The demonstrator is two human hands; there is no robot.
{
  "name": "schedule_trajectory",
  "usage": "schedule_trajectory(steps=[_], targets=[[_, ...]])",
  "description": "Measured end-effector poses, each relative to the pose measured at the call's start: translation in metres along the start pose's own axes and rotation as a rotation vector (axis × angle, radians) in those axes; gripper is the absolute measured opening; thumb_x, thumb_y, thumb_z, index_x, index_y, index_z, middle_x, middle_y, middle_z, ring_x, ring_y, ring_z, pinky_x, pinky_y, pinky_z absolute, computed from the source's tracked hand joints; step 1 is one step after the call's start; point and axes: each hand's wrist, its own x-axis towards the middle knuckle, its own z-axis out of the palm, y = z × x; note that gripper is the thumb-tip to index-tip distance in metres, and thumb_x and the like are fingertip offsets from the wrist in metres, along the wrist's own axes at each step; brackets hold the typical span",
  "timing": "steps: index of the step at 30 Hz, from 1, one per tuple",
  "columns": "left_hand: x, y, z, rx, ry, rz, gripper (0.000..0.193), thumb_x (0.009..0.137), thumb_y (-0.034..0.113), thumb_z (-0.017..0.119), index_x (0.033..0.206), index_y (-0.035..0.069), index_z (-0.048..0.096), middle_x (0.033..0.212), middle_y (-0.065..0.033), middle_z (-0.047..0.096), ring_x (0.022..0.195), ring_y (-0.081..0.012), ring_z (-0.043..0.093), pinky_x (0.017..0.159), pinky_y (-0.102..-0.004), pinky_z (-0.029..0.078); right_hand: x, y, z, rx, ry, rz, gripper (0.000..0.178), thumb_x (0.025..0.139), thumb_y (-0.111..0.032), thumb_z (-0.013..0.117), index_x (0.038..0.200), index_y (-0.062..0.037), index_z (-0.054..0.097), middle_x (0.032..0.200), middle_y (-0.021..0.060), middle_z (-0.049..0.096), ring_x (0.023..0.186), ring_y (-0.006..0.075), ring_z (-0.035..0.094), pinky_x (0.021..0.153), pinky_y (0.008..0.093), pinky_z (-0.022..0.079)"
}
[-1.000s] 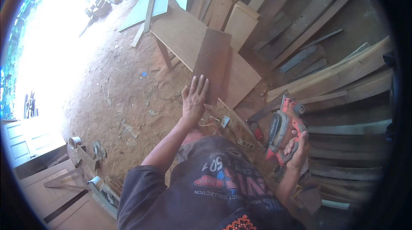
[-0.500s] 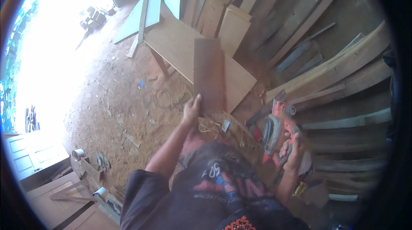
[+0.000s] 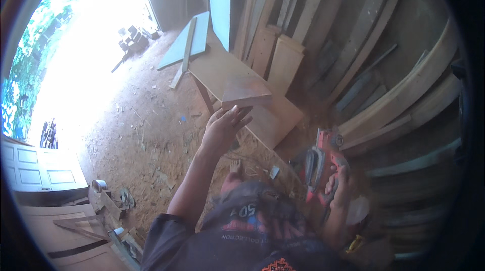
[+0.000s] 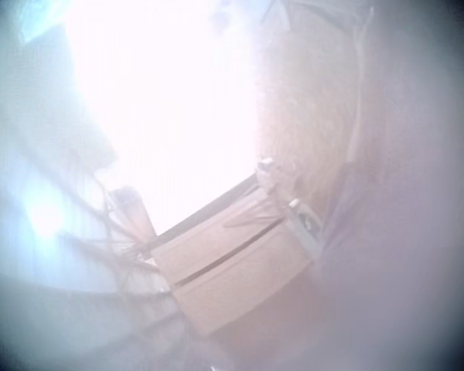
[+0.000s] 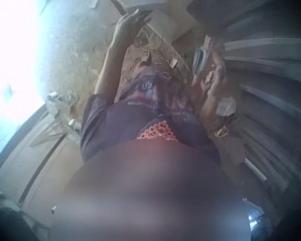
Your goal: The person assembles a wooden structure by placing a white board on a wooden frame, aligning a wooden strip, and securing it with a nail gun. They also use a circular saw to cut a piece of wood and measure it with a ruler.
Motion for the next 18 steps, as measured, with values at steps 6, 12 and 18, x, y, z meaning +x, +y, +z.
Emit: schedule_trajectory(steps=[6,12,18], targets=[[0.012,0.005,0.003,0.011,0.062,0.0,0.05,0.107,0.021,0.06,0.144,-0.01,0.047,0.143,-0.0202,0.058,0.139,-0.0321,0.054,0.111,-0.0468,0.048,0.006,0.011,-0.016,0.015,0.056,0.063,0.042,0.105,-0.046,0.06,0.114,-0.0052,0.06,0.066,-0.0006,0.048,0.047,0.009,0.045,0.042,0.0262,0.038],[0.01,0.001,-0.003,0.024,0.061,-0.019,0.051,0.107,0.021,0.059,0.145,-0.011,0.046,0.143,-0.0214,0.057,0.14,-0.0321,0.052,0.11,-0.0469,0.048,0.004,0.011,-0.019,0.041,0.045,0.0,0.041,0.106,-0.04,0.061,0.115,-0.0001,0.063,0.063,-0.0019,0.046,0.046,0.0078,0.043,0.043,0.0263,0.036],[0.007,-0.001,-0.004,0.043,0.095,0.004,0.049,0.108,0.018,0.057,0.14,-0.016,0.047,0.14,-0.0233,0.059,0.135,-0.0341,0.057,0.111,-0.047,0.05,0.005,0.007,-0.016,0.038,0.07,0.035,0.039,0.106,-0.039,0.062,0.116,-0.0011,0.063,0.064,-0.0028,0.046,0.049,0.0068,0.043,0.044,0.0262,0.036]])
